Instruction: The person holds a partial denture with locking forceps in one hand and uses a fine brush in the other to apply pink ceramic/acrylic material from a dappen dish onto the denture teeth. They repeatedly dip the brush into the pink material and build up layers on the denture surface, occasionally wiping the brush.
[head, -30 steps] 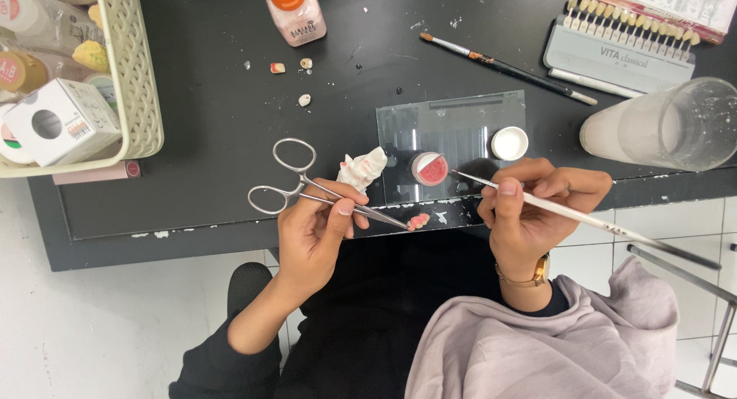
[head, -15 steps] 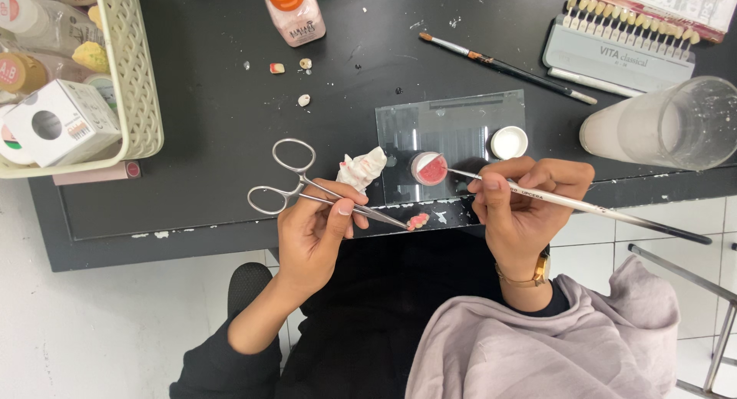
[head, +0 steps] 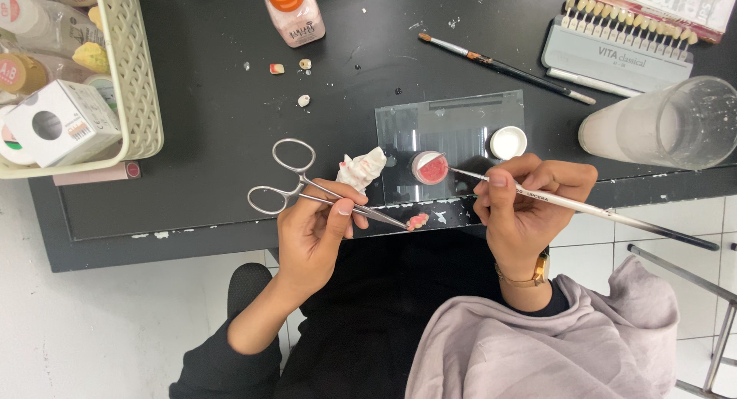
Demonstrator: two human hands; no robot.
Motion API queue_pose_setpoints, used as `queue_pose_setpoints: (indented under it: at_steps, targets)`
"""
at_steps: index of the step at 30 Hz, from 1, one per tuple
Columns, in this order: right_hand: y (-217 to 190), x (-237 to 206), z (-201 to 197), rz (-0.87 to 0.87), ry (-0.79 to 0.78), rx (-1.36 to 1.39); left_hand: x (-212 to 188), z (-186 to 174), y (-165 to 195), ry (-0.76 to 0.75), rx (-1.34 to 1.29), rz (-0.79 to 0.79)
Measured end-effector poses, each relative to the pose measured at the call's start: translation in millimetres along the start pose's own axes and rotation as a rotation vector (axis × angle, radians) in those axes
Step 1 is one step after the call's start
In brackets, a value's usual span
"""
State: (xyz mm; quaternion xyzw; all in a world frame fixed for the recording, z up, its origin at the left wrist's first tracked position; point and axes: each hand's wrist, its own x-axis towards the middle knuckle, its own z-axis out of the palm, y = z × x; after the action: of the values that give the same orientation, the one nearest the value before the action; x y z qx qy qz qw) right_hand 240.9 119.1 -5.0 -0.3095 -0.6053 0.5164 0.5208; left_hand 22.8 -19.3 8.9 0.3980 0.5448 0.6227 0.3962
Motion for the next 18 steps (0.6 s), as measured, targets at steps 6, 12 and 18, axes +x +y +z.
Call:
queue_pose_setpoints:
  at_steps: [6,12,18]
  targets:
    - [-1.6,0.9,-1.2,-0.05,0.032,0.012,0.2,0.3,-0.1,0.002,-0.01,0.0]
    - [-2.8,1.7,-1.1,-0.042,0.039,-0.003,0.5,0.2,-0.9,0.006,-0.001,0.0]
    - [-3.5,4.9,0.1,-0.02,0.006,-0.028,1.2,0.5,-1.4,0.004,-0.007,0.006]
